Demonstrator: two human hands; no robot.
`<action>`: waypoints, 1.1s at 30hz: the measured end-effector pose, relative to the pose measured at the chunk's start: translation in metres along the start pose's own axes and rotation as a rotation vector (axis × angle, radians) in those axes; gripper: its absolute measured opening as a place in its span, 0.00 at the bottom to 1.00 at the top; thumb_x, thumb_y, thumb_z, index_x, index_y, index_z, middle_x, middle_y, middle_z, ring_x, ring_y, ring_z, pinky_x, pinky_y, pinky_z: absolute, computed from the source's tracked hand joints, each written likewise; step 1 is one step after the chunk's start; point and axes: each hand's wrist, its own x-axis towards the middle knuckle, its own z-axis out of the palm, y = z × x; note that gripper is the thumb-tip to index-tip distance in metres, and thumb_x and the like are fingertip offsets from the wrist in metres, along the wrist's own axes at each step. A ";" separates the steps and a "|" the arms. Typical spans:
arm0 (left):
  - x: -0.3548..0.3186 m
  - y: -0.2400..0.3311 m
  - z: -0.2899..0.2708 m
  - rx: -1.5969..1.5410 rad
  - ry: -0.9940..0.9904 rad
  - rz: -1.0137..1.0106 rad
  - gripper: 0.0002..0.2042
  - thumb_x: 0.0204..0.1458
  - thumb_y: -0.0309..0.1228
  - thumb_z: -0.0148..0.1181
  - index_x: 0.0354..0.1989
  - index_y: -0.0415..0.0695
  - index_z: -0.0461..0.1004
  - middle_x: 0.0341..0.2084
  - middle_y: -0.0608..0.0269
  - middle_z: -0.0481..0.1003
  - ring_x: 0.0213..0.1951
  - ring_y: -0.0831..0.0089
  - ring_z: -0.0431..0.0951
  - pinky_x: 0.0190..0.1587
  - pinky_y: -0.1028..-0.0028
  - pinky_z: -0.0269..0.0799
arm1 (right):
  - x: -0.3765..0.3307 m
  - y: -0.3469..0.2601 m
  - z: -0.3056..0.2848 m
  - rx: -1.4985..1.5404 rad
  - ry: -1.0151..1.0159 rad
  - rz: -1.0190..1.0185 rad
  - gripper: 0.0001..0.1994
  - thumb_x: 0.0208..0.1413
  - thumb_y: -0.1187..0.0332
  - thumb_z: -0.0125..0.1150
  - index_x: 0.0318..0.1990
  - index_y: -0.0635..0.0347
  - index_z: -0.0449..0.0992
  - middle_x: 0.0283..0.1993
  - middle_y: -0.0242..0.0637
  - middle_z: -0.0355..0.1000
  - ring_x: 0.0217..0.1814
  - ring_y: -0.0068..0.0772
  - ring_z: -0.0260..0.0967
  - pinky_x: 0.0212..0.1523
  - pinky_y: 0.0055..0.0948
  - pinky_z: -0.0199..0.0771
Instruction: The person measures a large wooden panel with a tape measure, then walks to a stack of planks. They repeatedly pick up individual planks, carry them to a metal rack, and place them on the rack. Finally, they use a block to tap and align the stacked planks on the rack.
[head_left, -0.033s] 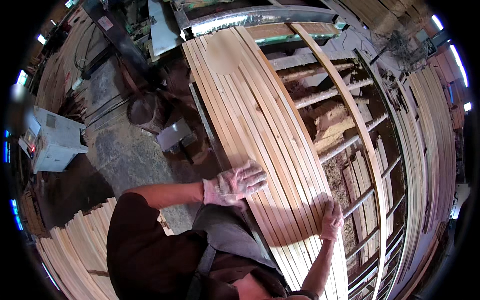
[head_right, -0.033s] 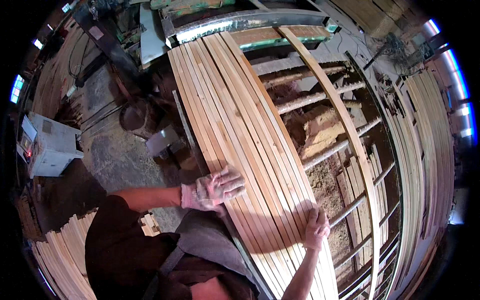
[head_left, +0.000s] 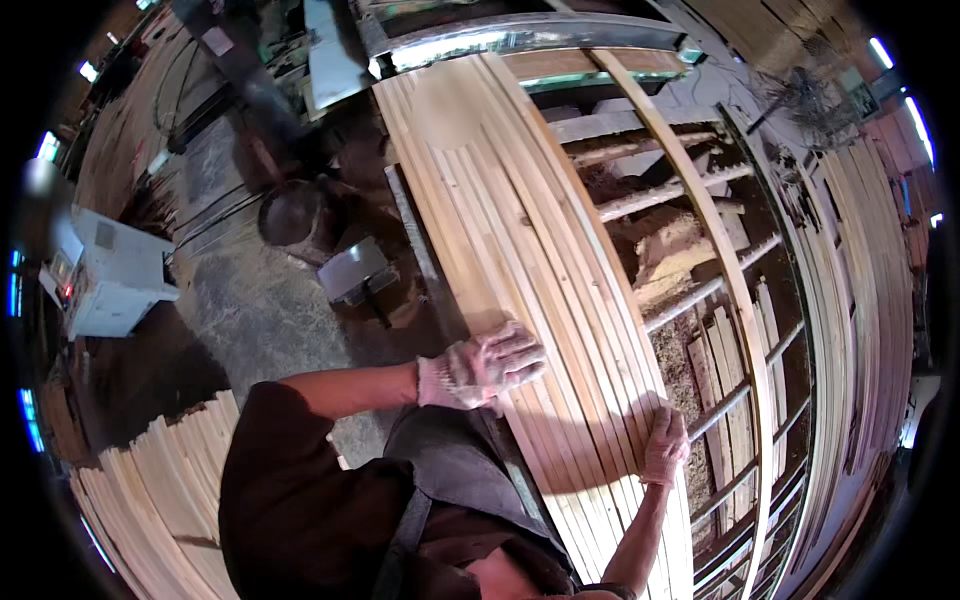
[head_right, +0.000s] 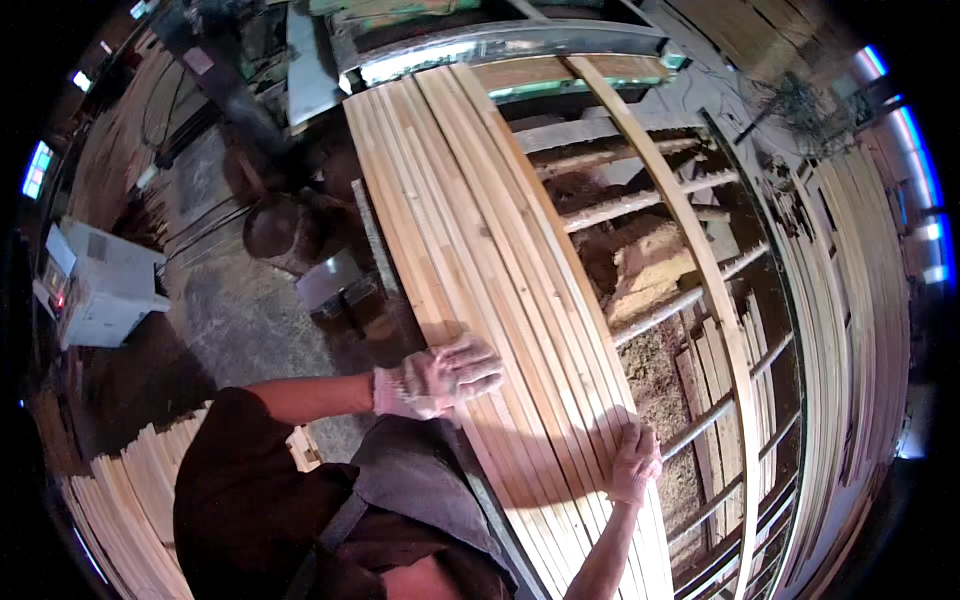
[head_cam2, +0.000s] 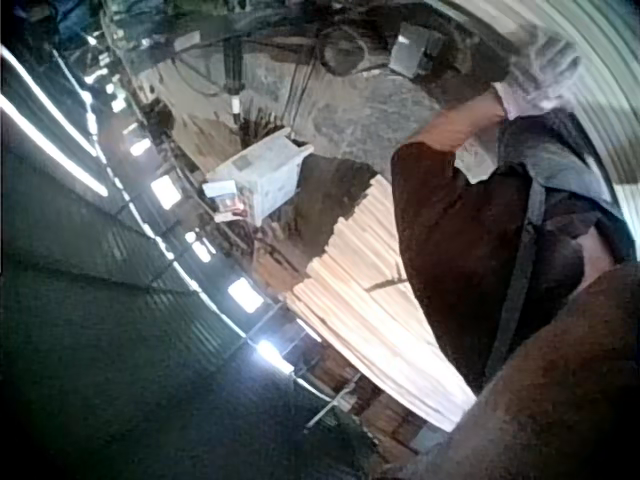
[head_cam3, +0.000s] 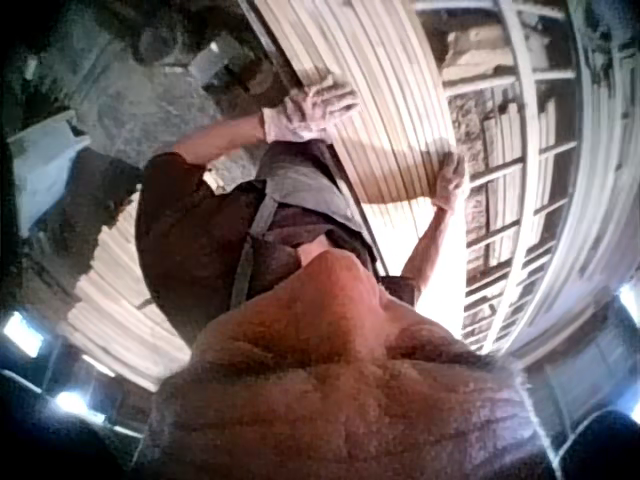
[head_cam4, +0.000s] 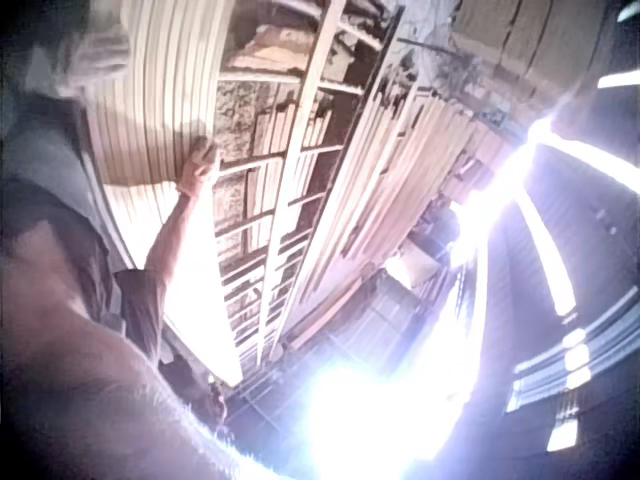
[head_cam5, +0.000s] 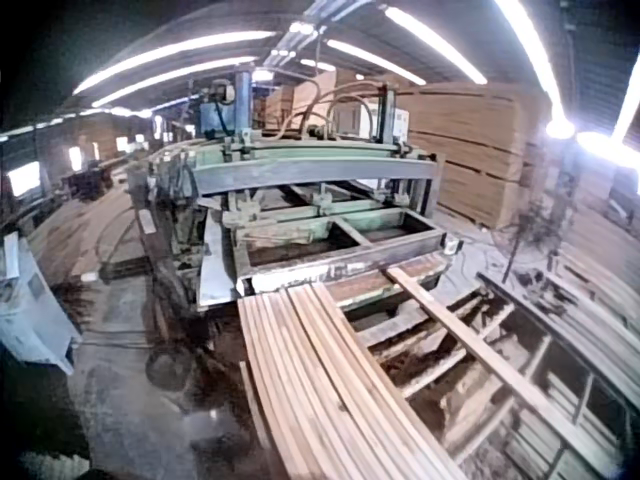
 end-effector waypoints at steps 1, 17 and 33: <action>0.001 -0.001 0.002 0.196 -0.039 0.019 0.41 0.55 0.45 0.63 0.75 0.49 0.50 0.76 0.63 0.48 0.77 0.67 0.45 0.80 0.61 0.38 | -0.003 -0.014 -0.002 0.065 0.045 0.001 0.24 0.70 0.46 0.45 0.40 0.58 0.78 0.33 0.50 0.75 0.36 0.55 0.73 0.37 0.53 0.69; -0.095 0.084 0.035 0.430 0.063 0.099 0.36 0.55 0.47 0.64 0.69 0.41 0.64 0.69 0.50 0.64 0.69 0.57 0.64 0.72 0.56 0.58 | -0.061 -0.195 0.034 0.858 -0.078 -0.740 0.22 0.72 0.53 0.48 0.60 0.61 0.74 0.40 0.39 0.81 0.42 0.27 0.81 0.48 0.33 0.87; -0.653 0.053 0.029 -0.873 1.637 -1.899 0.14 0.57 0.48 0.59 0.32 0.50 0.70 0.23 0.66 0.71 0.21 0.71 0.72 0.24 0.70 0.67 | -0.067 -0.441 0.549 -0.077 -0.497 -0.490 0.20 0.61 0.51 0.54 0.44 0.60 0.76 0.41 0.53 0.78 0.44 0.58 0.77 0.47 0.55 0.76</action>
